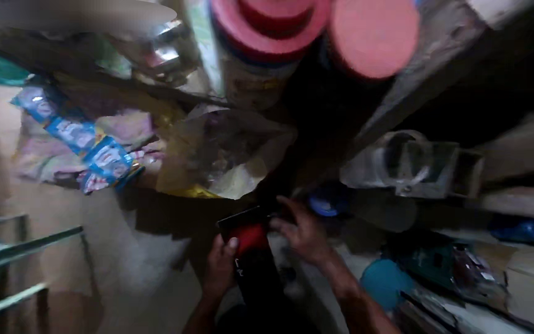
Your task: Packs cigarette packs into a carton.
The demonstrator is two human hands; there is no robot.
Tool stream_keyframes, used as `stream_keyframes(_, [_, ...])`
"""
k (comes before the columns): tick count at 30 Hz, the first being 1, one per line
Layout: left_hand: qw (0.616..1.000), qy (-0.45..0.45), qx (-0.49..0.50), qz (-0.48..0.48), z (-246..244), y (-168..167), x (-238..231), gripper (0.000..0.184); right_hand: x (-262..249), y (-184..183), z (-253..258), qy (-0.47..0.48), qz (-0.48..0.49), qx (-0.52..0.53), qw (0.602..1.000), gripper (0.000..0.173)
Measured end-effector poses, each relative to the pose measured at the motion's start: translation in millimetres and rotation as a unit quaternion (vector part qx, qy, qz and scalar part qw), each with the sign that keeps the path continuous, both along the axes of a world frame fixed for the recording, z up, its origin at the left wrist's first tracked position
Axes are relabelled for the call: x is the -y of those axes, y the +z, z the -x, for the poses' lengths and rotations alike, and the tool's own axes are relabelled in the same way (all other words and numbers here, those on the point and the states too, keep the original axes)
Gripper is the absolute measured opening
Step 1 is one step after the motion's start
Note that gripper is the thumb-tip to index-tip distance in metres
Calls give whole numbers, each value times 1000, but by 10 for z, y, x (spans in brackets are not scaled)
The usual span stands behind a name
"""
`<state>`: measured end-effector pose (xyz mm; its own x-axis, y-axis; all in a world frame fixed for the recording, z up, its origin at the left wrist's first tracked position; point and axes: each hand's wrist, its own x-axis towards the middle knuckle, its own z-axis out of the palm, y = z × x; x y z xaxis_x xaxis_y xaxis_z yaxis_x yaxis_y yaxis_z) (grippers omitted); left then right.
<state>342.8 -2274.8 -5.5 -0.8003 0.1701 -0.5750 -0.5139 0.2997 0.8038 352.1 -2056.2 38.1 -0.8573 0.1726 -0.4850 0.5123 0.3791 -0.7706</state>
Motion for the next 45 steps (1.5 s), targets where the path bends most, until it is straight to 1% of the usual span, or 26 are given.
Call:
stream_keyframes(1, [1000, -7, -4, 4, -25, 47, -79, 51, 8, 21, -313, -12, 42, 39, 998, 70])
stream_keyframes(2, [1000, -18, -1, 10, -63, 105, -176, 47, 14, 42, -610, -26, 90, 75, 993, 74])
stream_keyframes(3, [999, -34, -4, 18, -126, 146, -288, 43, 20, 34, -901, -41, 134, 94, 986, 74])
stream_keyframes(5, [995, -97, -14, 12, -386, 243, -499, 46, 57, 31, -1532, -99, 183, 90, 974, 65])
stream_keyframes(6, [991, -135, -27, -4, -537, 280, -611, 48, 73, 50, -1816, -139, 181, 72, 971, 58])
stream_keyframes(8, [974, -207, -56, -67, -803, 313, -855, 55, 64, 53, -2288, -229, 150, -12, 962, 48])
stream_keyframes(10, [955, -256, -66, -133, -1173, 272, -1063, 64, 8, 21, -2777, -296, 114, -92, 944, 45])
stream_keyframes(12, [941, -289, -55, -168, -1631, 201, -1205, 75, -71, -5, -3236, -352, 91, -127, 923, 43])
stream_keyframes(13, [936, -306, -44, -167, -1882, 206, -1263, 81, -105, -9, -3450, -379, 87, -136, 911, 42])
stream_keyframes(14, [934, -319, -30, -158, -2149, 221, -1319, 82, -146, 8, -3665, -404, 88, -136, 900, 41])
stream_keyframes(18, [912, -381, 6, -148, -3168, 374, -1658, 82, -352, 82, -4572, -500, 67, -147, 851, 38])
stream_keyframes(22, [885, -448, 14, -127, -3742, 569, -2170, 72, -653, 203, -5277, -585, 95, -101, 799, 40])
stream_keyframes(23, [879, -460, 10, -125, -3844, 603, -2320, 68, -742, 209, -5390, -593, 74, -104, 795, 39])
stream_keyframes(24, [875, -469, 3, -125, -3936, 602, -2457, 65, -831, 177, -5476, -596, 30, -123, 793, 39])
stream_keyframes(25, [872, -474, -4, -121, -4014, 589, -2573, 63, -926, 145, -5538, -594, -11, -136, 793, 42])
stream_keyframes(26, [870, -481, -8, -111, -4068, 580, -2677, 60, -1030, 133, -5571, -592, -38, -130, 794, 49])
stream_keyframes(27, [867, -488, -14, -96, -4101, 572, -2780, 59, -1140, 153, -5587, -580, -49, -115, 805, 56])
stream_keyframes(29, [859, -505, -27, -74, -4109, 547, -3016, 61, -1343, 215, -5586, -522, -54, -90, 847, 69])
stream_keyframes(31, [859, -507, -43, -62, -4113, 512, -3334, 60, -1556, 235, -5534, -460, -62, -63, 884, 86])
stream_keyframes(32, [856, -511, -49, -57, -4121, 515, -3511, 60, -1689, 233, -5515, -443, -66, -56, 892, 94])
stream_keyframes(33, [851, -519, -55, -51, -4135, 535, -3687, 61, -1821, 215, -5510, -446, -69, -60, 890, 97])
stream_keyframes(35, [831, -552, -54, -46, -4173, 618, -4021, 64, -2066, 244, -5548, -471, -78, -61, 877, 98])
stream_keyframes(38, [789, -607, -63, -70, -4291, 773, -4617, 69, -2567, 475, -5770, -501, -87, -60, 859, 88])
stream_keyframes(40, [763, -636, -68, -97, -4348, 840, -4982, 70, -2865, 548, -5888, -521, -108, -68, 844, 84])
stream_keyframes(42, [749, -648, -79, -115, -4405, 895, -5313, 69, -3132, 589, -5905, -536, -138, -68, 830, 89])
stream_keyframes(45, [754, -630, -119, -145, -4513, 980, -5839, 68, -3672, 710, -5844, -541, -189, -41, 818, 104])
